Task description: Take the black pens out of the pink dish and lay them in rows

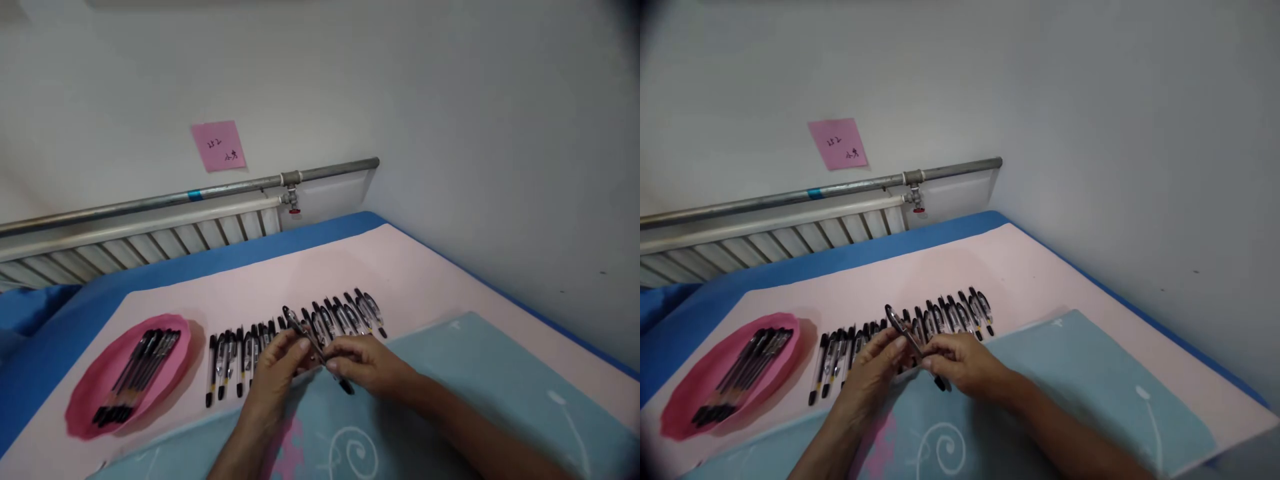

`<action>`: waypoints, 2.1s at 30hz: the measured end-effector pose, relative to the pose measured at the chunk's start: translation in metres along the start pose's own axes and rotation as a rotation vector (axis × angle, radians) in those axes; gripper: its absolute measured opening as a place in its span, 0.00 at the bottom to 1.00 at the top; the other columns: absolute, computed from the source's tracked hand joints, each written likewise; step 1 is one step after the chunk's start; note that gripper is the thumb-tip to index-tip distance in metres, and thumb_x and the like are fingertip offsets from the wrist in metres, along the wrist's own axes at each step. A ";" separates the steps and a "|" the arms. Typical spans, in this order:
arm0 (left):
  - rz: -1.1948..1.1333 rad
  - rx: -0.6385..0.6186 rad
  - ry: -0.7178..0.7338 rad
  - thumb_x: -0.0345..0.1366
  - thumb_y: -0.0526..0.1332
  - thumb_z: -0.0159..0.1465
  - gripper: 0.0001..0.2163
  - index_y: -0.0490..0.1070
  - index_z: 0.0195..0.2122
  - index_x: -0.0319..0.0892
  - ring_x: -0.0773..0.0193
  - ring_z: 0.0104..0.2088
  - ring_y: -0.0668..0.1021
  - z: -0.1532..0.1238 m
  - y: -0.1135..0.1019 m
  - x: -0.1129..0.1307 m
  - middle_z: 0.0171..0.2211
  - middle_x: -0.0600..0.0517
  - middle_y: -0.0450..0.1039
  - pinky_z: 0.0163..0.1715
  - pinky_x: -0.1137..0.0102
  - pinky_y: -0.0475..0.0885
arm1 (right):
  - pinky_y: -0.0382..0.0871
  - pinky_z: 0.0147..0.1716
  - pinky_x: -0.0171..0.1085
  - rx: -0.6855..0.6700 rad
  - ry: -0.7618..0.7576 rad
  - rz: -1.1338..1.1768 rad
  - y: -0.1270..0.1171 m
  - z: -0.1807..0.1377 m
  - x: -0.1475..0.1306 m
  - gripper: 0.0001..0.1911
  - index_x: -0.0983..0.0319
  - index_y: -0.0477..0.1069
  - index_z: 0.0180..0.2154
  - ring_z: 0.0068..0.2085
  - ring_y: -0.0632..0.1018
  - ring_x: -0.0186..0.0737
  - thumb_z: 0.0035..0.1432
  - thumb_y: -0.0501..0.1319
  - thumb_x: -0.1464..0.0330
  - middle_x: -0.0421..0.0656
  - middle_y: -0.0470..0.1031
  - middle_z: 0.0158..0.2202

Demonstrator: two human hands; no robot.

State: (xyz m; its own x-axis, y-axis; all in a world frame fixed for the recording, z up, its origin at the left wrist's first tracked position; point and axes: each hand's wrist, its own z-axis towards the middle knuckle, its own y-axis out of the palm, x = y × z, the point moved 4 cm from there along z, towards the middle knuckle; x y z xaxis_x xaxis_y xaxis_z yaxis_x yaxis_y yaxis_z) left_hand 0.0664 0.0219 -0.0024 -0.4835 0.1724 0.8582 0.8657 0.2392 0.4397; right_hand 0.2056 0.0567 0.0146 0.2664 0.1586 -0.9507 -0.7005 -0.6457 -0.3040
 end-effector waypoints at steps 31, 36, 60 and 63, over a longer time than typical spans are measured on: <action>-0.160 0.045 0.017 0.35 0.67 0.48 0.09 0.72 0.30 0.39 0.76 0.16 0.62 0.000 -0.012 0.014 0.15 0.58 0.60 0.16 0.78 0.56 | 0.55 0.20 0.27 -0.162 0.129 0.207 0.003 -0.001 0.007 0.06 0.64 0.67 0.27 0.20 0.62 0.26 0.48 0.60 0.67 0.35 0.62 0.20; -0.171 0.079 0.043 0.34 0.67 0.47 0.09 0.72 0.29 0.39 0.75 0.17 0.63 0.001 -0.013 0.014 0.15 0.59 0.59 0.17 0.78 0.57 | 0.56 0.22 0.28 -0.106 0.111 0.210 0.003 -0.001 0.008 0.09 0.64 0.67 0.29 0.24 0.65 0.28 0.46 0.62 0.65 0.36 0.65 0.23; -0.144 0.049 0.116 0.34 0.66 0.50 0.07 0.74 0.31 0.41 0.75 0.20 0.66 0.002 -0.017 0.018 0.19 0.56 0.64 0.20 0.77 0.62 | 0.57 0.16 0.26 -0.149 0.240 0.423 0.001 -0.005 0.001 0.12 0.64 0.65 0.35 0.20 0.67 0.26 0.49 0.60 0.64 0.38 0.68 0.24; -0.138 0.041 0.122 0.34 0.66 0.50 0.07 0.75 0.31 0.41 0.74 0.20 0.66 0.002 -0.017 0.017 0.20 0.56 0.65 0.20 0.77 0.62 | 0.55 0.13 0.27 -0.249 0.294 0.432 0.007 -0.006 0.002 0.14 0.65 0.66 0.34 0.18 0.68 0.28 0.54 0.53 0.61 0.40 0.69 0.23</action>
State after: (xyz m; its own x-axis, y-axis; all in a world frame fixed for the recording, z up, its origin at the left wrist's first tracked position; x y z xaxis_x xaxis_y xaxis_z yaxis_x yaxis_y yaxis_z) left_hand 0.0428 0.0229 0.0044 -0.5757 0.0190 0.8175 0.7852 0.2918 0.5462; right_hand 0.2050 0.0482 0.0105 0.1880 -0.3497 -0.9178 -0.6191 -0.7676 0.1656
